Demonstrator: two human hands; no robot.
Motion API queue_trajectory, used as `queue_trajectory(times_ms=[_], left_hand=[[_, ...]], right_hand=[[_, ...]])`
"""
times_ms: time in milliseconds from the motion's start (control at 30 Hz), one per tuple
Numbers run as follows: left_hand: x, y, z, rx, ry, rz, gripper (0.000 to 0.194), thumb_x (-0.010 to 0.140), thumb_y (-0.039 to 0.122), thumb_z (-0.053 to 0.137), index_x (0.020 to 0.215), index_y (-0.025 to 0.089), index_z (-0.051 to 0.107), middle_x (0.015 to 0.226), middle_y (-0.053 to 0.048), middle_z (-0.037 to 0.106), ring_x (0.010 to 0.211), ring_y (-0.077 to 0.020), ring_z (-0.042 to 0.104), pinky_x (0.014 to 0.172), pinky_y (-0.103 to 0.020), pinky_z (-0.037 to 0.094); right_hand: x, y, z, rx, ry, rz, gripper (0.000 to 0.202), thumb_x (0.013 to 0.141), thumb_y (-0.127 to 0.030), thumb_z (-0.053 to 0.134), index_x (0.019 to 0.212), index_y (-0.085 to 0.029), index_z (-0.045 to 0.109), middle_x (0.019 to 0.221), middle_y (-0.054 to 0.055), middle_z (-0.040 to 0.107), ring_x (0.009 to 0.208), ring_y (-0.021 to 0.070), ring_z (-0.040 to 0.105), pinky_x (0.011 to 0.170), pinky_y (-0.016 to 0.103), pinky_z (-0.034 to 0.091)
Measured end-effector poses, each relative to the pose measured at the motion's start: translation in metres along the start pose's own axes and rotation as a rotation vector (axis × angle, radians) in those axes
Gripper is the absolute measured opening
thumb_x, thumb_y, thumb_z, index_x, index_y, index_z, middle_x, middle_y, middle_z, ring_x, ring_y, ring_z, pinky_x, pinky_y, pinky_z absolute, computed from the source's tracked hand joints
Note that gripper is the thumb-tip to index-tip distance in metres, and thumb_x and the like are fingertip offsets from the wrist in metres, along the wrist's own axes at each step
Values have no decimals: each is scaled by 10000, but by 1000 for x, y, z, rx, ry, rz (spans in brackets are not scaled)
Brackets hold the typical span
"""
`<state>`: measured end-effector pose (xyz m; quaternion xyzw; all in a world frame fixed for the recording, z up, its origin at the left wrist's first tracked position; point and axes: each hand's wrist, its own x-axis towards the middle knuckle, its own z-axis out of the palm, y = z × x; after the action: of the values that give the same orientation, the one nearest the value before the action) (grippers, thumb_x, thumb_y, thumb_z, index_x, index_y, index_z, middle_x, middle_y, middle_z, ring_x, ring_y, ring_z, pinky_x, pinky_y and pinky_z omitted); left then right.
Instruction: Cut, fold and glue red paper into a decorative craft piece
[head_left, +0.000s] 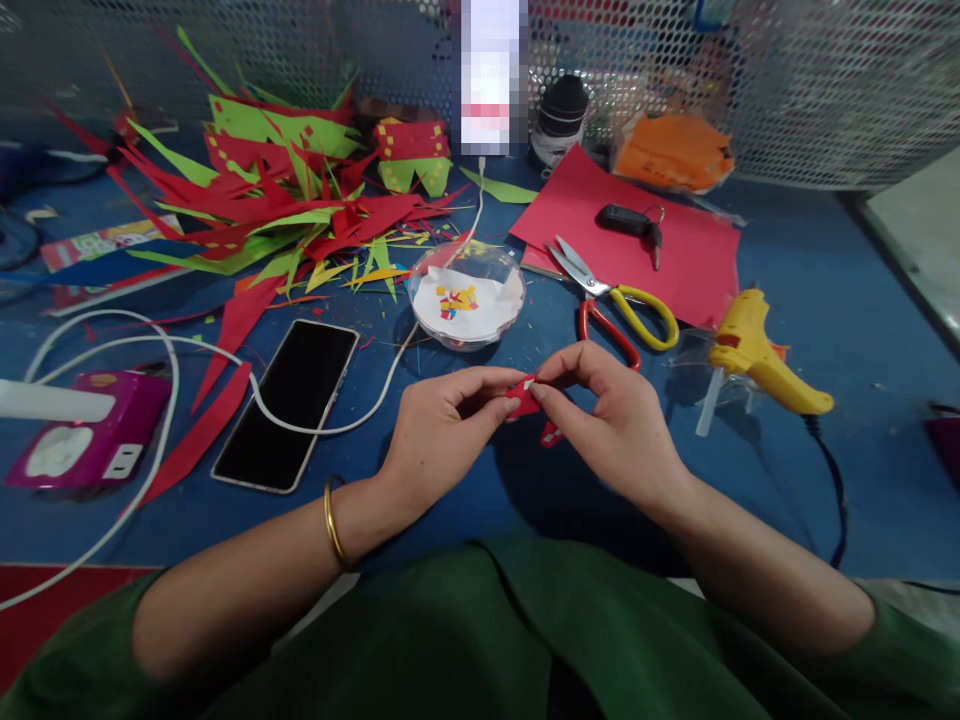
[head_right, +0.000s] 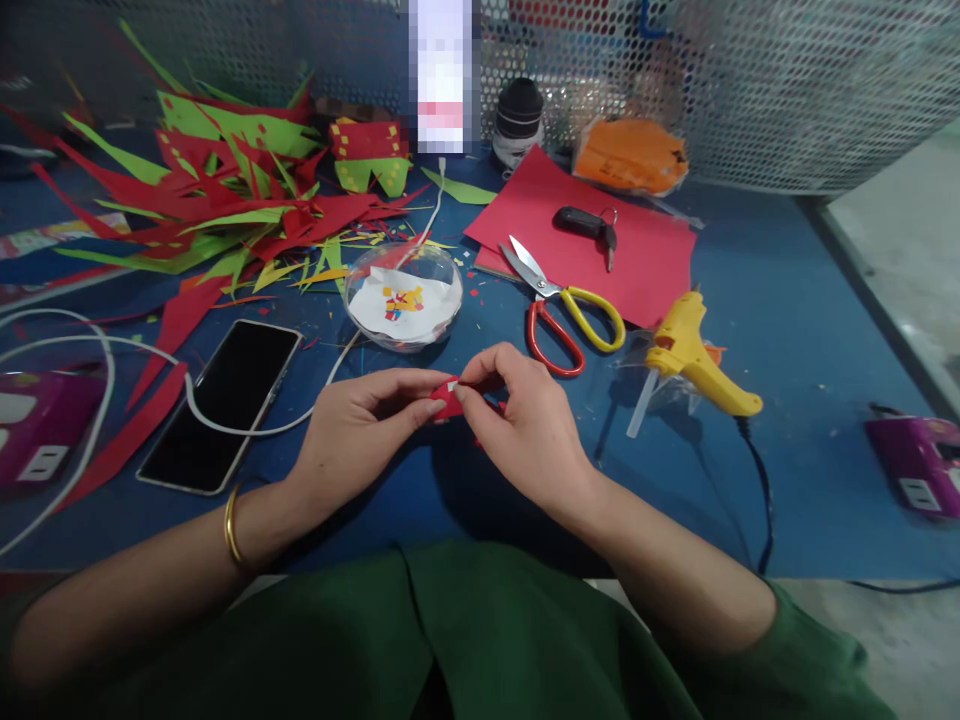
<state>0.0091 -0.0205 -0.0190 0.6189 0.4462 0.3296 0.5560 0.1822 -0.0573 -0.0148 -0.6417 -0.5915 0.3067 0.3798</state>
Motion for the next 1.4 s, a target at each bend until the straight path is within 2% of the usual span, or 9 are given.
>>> queue_trajectory(times_ms=[167,333,467,800,1000,1167,1267,1400], left_hand=[[3,-4,-1,-60,-5,-64,227,817,167,727,1038,160,778,943,-38,808,838,-174,749,772,-265,599],[6,-4,-1,-151,-26,-113,245,788,246,761,1005,133,772,937,-65,807,855,-185,749,786,-274,598],[6,0,-3,-64,25,-109,182,818,288,733,922,152,797,871,-52,807,783,-177,737,700,-259,581],[5,2,-3,35,39,-104,112,807,264,741,852,198,819,871,-33,815,834,-202,748,735,-282,588],[5,2,-3,-39,48,-126,211,816,325,735,930,156,787,866,-46,805,766,-174,731,682,-257,574],[6,0,-2,-175,-39,-255,215,762,313,788,881,141,741,753,-38,761,663,-140,704,592,-219,525],[6,0,-1,-217,-87,-344,176,779,300,773,847,145,724,676,-24,724,611,-133,688,534,-204,489],[5,2,0,-217,-88,-327,103,786,248,750,806,151,722,675,-18,722,612,-124,684,574,-212,515]], right_hand=[[0,1,-1,174,-25,48,204,871,-245,632,1063,-204,580,900,19,684,845,168,672,687,299,538],[0,1,-2,214,-58,63,177,858,-192,626,1032,-194,597,859,12,694,803,146,675,682,276,540],[-1,1,-2,199,-85,38,186,853,-169,627,1034,-196,597,872,9,698,814,144,677,697,275,544],[-3,2,-1,176,-125,41,168,868,-178,621,1031,-201,593,882,12,708,798,150,688,653,268,545],[-2,0,-3,180,-73,24,173,846,-154,629,1013,-190,607,858,7,702,813,140,685,715,271,549],[0,-3,-2,204,-19,25,130,841,-187,637,968,-193,610,830,10,696,791,149,689,691,283,557],[0,-6,-1,224,-1,31,140,828,-214,658,958,-199,610,856,17,699,820,157,693,699,288,563],[0,-7,0,244,23,76,209,802,-285,713,959,-195,609,858,26,706,827,170,696,688,294,563]])
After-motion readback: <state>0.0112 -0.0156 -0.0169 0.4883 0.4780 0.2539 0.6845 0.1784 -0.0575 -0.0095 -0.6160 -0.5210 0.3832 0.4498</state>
